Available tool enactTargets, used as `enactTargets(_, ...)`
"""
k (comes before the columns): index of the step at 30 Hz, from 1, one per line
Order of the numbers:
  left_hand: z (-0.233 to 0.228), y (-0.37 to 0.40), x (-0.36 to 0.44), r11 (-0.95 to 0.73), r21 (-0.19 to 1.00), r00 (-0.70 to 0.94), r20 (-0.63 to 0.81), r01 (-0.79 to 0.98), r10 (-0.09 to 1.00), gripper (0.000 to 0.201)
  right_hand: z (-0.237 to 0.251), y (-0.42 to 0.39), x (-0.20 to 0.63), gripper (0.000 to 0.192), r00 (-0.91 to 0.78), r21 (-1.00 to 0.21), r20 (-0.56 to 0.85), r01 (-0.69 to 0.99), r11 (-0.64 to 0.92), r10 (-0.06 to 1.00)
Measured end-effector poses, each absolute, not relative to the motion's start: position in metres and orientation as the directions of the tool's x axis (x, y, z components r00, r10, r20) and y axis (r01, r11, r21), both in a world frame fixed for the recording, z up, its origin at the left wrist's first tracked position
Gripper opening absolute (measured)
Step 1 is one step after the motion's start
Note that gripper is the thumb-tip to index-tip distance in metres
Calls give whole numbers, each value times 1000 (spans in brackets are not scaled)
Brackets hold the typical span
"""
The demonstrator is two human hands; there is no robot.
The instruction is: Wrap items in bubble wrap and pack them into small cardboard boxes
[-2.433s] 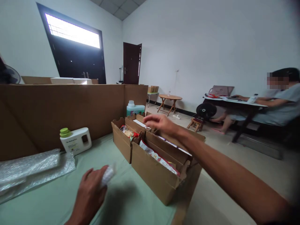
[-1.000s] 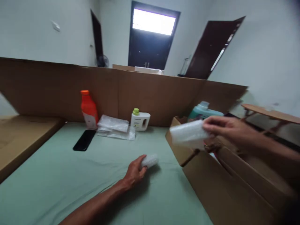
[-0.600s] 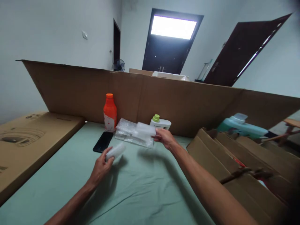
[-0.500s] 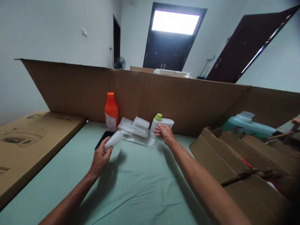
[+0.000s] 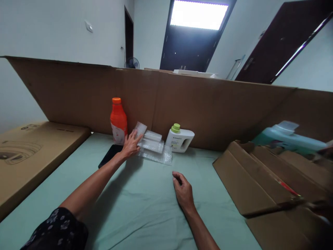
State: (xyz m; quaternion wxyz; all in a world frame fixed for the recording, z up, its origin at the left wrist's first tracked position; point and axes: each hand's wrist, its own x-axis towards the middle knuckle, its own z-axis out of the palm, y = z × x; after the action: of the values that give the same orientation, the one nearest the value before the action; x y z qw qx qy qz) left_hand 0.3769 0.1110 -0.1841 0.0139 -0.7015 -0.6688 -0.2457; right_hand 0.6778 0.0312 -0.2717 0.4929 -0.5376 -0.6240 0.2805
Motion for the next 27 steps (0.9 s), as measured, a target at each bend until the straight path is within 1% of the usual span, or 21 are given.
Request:
enactTargets(3, -189, 113, 379, -66, 243, -4, 274, 968, 962, 66, -277, 34, 680, 33, 61, -877, 317, 398, 268, 947)
enactTargets(5, -185, 116, 381, -44, 205, -6, 240, 978, 971, 63, -279, 34, 680, 33, 56, -876, 319, 399, 272, 946)
enactTargets(8, -177, 121, 384, -32, 161, -8, 241, 986, 970, 57, -280, 34, 679, 32, 58, -872, 322, 406, 272, 945)
enactTargets(11, -172, 128, 387, -64, 129, 34, 223, 990, 974, 47, -279, 33, 678, 30, 58, -866, 333, 414, 281, 941)
enactTargets(13, -171, 134, 388, -100, 118, 77, 182, 988, 980, 41, -277, 32, 677, 29, 54, -860, 341, 420, 288, 938)
enactTargets(15, -168, 140, 387, -125, 123, 106, 151, 984, 983, 40, -276, 32, 677, 29, 51, -855, 347, 428, 294, 936)
enactTargets(19, -153, 138, 377, -129, 160, 104, 156, 979, 982, 39, -276, 32, 677, 29, 55, -846, 358, 442, 299, 932)
enactTargets(21, -148, 120, 368, -114, 172, 81, 189, 978, 979, 47, -276, 33, 677, 29, 58, -844, 362, 445, 301, 930)
enactTargets(24, -157, 63, 350, -86, 180, 46, 218, 980, 975, 60, -278, 35, 677, 29, 62, -846, 365, 438, 303, 929)
enactTargets(27, -179, -6, 327, -23, 180, -8, 166, 983, 986, 60, -281, 39, 677, 30, 70, -855, 354, 428, 292, 933)
